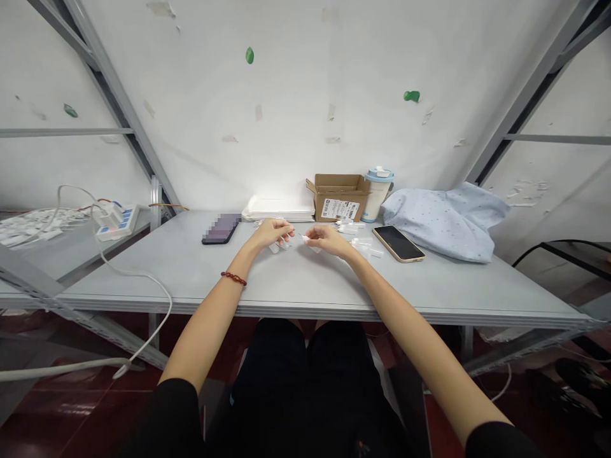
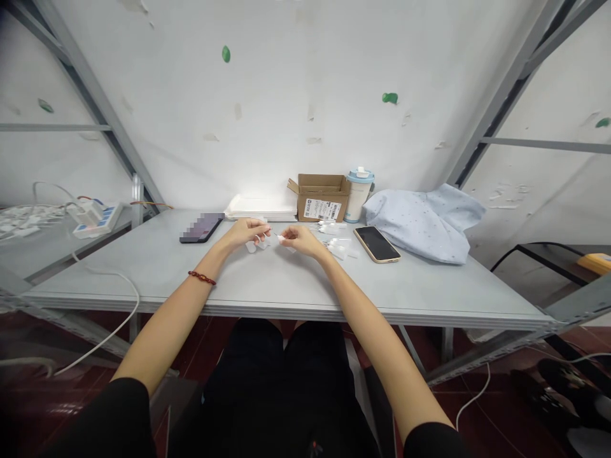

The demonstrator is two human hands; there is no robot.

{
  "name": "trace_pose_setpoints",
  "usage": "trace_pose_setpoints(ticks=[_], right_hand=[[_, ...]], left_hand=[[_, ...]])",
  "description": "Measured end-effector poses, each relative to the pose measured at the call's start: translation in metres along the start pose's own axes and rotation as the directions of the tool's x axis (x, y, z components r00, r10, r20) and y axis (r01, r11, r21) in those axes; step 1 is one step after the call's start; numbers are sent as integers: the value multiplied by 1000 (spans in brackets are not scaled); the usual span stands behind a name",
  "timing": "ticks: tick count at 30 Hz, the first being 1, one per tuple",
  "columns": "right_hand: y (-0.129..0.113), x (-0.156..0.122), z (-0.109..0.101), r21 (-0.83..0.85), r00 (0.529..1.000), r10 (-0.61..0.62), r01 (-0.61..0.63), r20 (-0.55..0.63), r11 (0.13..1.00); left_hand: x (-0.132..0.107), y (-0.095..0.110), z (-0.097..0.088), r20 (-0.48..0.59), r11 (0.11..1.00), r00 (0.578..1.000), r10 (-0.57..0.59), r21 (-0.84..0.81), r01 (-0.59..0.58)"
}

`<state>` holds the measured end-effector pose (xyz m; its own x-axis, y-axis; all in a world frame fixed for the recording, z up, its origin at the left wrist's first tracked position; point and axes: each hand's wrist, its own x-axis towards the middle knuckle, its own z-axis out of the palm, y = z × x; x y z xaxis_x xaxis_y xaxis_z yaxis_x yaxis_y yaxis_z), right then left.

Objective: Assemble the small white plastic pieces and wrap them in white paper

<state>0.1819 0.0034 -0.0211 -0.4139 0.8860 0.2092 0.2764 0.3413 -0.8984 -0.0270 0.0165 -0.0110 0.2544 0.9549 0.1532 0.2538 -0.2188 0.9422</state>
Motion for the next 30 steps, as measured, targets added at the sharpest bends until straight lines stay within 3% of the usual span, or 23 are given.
trace_pose_setpoints(ticks=[10, 21, 30], right_hand=[[0, 0, 0, -12, 999, -18, 17, -36, 1000], [-1, 0, 0, -27, 1000, -1, 1, -22, 1000], [5, 3, 3, -136, 994, -83, 73, -70, 988]], left_hand=[[-1, -1, 2, 101, 999, 994, 39, -5, -39], [-1, 0, 1, 129, 998, 990, 57, 20, -60], [-3, 1, 4, 124, 997, 991, 54, 49, -61]])
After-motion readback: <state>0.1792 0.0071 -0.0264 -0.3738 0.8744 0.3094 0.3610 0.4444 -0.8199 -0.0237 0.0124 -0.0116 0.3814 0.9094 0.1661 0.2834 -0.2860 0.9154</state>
